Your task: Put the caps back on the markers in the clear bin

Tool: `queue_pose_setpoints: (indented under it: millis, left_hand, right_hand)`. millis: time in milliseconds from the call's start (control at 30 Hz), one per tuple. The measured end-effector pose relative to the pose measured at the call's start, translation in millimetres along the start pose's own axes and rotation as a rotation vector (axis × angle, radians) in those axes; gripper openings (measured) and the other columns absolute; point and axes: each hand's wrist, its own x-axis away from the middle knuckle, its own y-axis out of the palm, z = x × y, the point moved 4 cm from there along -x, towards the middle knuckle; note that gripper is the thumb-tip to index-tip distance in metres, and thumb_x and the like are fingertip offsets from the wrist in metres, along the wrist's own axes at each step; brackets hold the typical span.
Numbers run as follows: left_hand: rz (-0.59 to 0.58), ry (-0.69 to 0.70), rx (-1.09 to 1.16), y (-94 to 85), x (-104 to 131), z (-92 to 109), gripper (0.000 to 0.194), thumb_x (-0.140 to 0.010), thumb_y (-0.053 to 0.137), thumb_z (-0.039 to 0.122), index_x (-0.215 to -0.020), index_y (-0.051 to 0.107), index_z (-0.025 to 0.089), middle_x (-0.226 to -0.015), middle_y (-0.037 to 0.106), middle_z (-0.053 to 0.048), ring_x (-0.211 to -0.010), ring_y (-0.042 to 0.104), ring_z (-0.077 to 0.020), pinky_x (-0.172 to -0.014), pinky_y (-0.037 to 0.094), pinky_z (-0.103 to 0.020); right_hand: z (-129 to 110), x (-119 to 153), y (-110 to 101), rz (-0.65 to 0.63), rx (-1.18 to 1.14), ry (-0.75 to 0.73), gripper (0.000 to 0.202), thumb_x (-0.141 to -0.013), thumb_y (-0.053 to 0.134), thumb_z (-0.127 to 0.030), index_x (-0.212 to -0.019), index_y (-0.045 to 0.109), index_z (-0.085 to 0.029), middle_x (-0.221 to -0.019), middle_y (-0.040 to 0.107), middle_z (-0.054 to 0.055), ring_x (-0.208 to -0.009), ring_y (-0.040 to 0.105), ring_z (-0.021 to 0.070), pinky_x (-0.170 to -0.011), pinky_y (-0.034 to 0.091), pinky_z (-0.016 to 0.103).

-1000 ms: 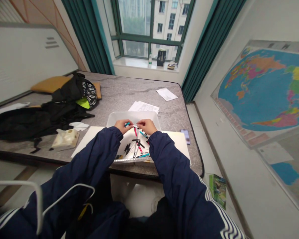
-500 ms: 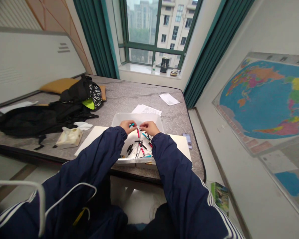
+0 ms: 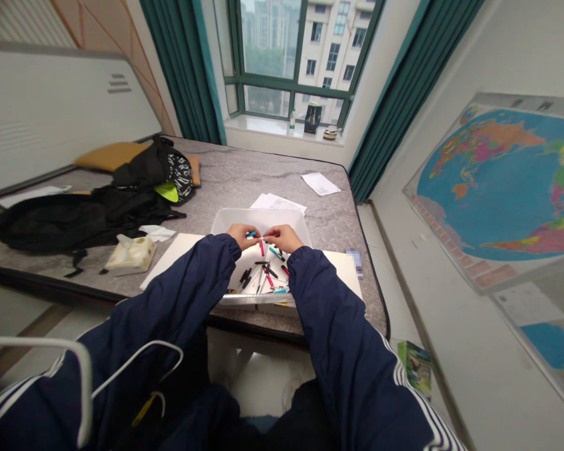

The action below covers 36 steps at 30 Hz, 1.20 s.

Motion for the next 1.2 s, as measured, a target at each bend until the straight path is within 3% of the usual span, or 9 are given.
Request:
queue_pose_setpoints:
  millis: [133,333,500,633,800,933,1200]
  left_hand:
    - [-0.019,-0.004,0.02,0.4,-1.4,-0.3,0.026,-0.072,0.068,0.039,-0.087,0.077,0.02,-0.081,0.075,-0.003,-0.077,0.066,-0.0185,-0.075,0.048,-0.028]
    - [0.073,-0.023,0.157,-5.8,-0.4,2.9,0.025,-0.07,0.072,0.033,-0.09,0.072,0.018,-0.084,0.075,-0.003,-0.077,0.066,-0.0164,-0.076,0.049,-0.026]
    - [0.127,-0.103,0.171,-8.9,0.8,4.0,0.023,-0.077,0.061,0.029,-0.093,0.071,0.017,-0.083,0.076,-0.004,-0.074,0.064,-0.0165,-0.075,0.049,-0.027]
    - [0.028,-0.154,0.274,-0.5,-2.9,-0.4,0.042,-0.08,0.047,0.019,-0.116,0.067,0.016,-0.092,0.077,-0.003,-0.071,0.063,-0.0155,-0.074,0.05,-0.027]
    - [-0.124,-0.142,0.428,21.5,-3.3,-6.4,0.05,-0.085,0.05,0.031,-0.13,0.06,0.012,-0.098,0.076,-0.01,-0.079,0.068,-0.0181,-0.074,0.053,-0.03]
    - [-0.303,-0.161,0.554,35.5,3.4,-2.5,0.049,-0.087,0.053,0.041,-0.122,0.063,0.009,-0.082,0.075,-0.011,-0.071,0.069,-0.0184,-0.064,0.054,-0.028]
    - [-0.34,-0.179,0.482,28.7,4.9,0.8,0.047,-0.088,0.051,0.051,-0.116,0.063,0.016,-0.096,0.075,-0.011,-0.062,0.067,-0.0144,-0.048,0.046,-0.021]
  right_hand:
    - [-3.7,2.7,3.3,-0.034,-0.031,0.012,0.031,-0.07,0.08,-0.035,-0.086,0.069,-0.012,-0.067,0.068,0.004,-0.057,0.063,0.0116,-0.046,0.048,0.018]
    - [-9.2,5.9,7.3,-0.103,-0.13,-0.002,0.047,-0.069,0.081,-0.032,-0.109,0.062,-0.016,-0.074,0.071,0.002,-0.057,0.065,0.0119,-0.047,0.049,0.018]
    - [-8.6,1.9,-1.4,0.04,-0.124,-0.024,0.035,-0.074,0.074,-0.032,-0.103,0.065,-0.014,-0.083,0.073,0.007,-0.063,0.067,0.0135,-0.047,0.049,0.018]
    - [-9.0,-0.4,-9.1,0.176,-0.195,0.012,0.029,-0.076,0.072,-0.034,-0.096,0.062,-0.016,-0.087,0.074,0.008,-0.07,0.069,0.0148,-0.051,0.052,0.02]
    - [-17.1,2.6,-14.2,0.258,-0.309,0.007,0.036,-0.072,0.076,-0.04,-0.095,0.06,-0.017,-0.096,0.075,0.008,-0.079,0.07,0.0156,-0.056,0.052,0.02]
    - [-24.2,7.3,-10.6,0.208,-0.325,-0.012,0.04,-0.068,0.079,-0.043,-0.093,0.062,-0.017,-0.097,0.075,0.009,-0.077,0.069,0.015,-0.055,0.051,0.019]
    - [-24.5,9.6,-4.2,0.099,-0.288,-0.065,0.041,-0.066,0.081,-0.045,-0.09,0.069,-0.015,-0.093,0.075,0.008,-0.076,0.069,0.0165,-0.059,0.055,0.024]
